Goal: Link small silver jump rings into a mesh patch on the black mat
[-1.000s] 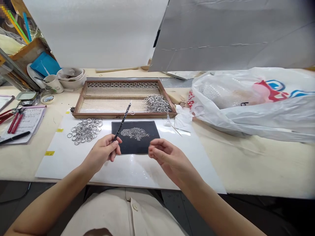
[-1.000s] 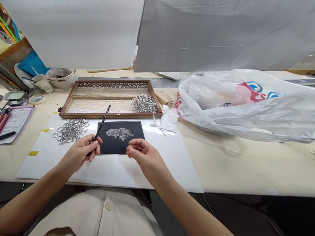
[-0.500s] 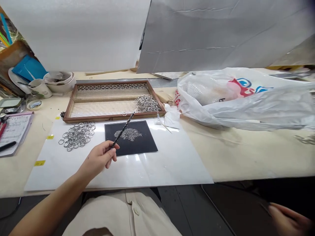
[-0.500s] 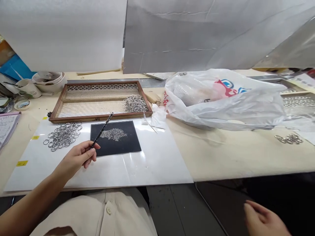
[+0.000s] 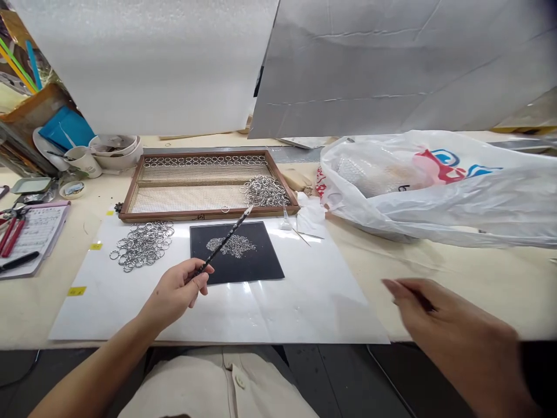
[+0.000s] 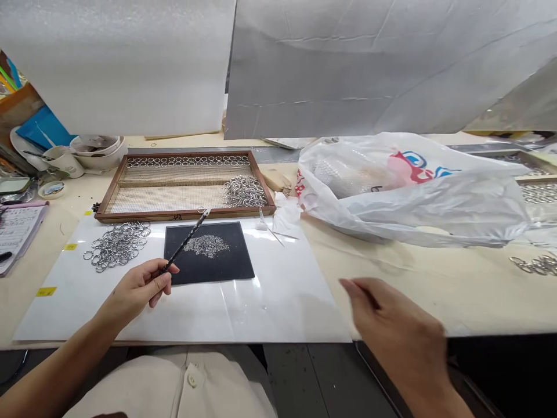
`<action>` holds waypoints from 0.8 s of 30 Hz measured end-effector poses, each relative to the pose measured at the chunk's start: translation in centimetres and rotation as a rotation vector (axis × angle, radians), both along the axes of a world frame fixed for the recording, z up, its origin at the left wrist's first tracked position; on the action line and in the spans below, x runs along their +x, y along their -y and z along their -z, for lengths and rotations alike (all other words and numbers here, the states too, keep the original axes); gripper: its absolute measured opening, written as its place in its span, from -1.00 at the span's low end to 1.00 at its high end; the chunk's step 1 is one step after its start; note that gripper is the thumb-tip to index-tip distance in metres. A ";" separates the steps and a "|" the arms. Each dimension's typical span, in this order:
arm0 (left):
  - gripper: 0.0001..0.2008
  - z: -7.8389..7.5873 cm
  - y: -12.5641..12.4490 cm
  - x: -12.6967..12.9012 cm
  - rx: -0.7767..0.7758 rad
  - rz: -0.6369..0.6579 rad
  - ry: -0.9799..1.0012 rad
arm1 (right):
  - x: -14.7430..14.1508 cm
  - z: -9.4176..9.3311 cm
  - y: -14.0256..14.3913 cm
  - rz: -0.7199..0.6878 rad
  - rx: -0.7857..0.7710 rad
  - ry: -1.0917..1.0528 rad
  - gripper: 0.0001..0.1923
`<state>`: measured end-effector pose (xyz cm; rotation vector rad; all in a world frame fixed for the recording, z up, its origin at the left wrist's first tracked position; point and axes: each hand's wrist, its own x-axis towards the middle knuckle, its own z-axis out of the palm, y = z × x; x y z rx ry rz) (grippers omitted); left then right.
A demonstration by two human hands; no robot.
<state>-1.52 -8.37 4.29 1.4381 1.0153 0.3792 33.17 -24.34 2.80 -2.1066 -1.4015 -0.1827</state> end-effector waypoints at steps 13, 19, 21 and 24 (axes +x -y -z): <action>-0.73 0.1 0.5 0.1 0.105 -0.046 -0.081 | -12.5 -4.3 -13.5 -0.623 -0.215 -1.283 -0.72; -0.74 -0.2 0.3 0.1 0.166 0.056 -0.151 | -13.3 -3.6 -14.0 -0.594 -0.177 -1.383 -0.72; -0.73 -0.3 0.2 0.1 0.150 0.089 -0.156 | -13.3 -3.7 -14.1 -0.586 -0.182 -1.364 -0.70; -0.72 -0.3 0.5 0.4 0.097 0.122 -0.147 | -13.4 -3.8 -14.4 -0.561 -0.208 -1.303 -0.68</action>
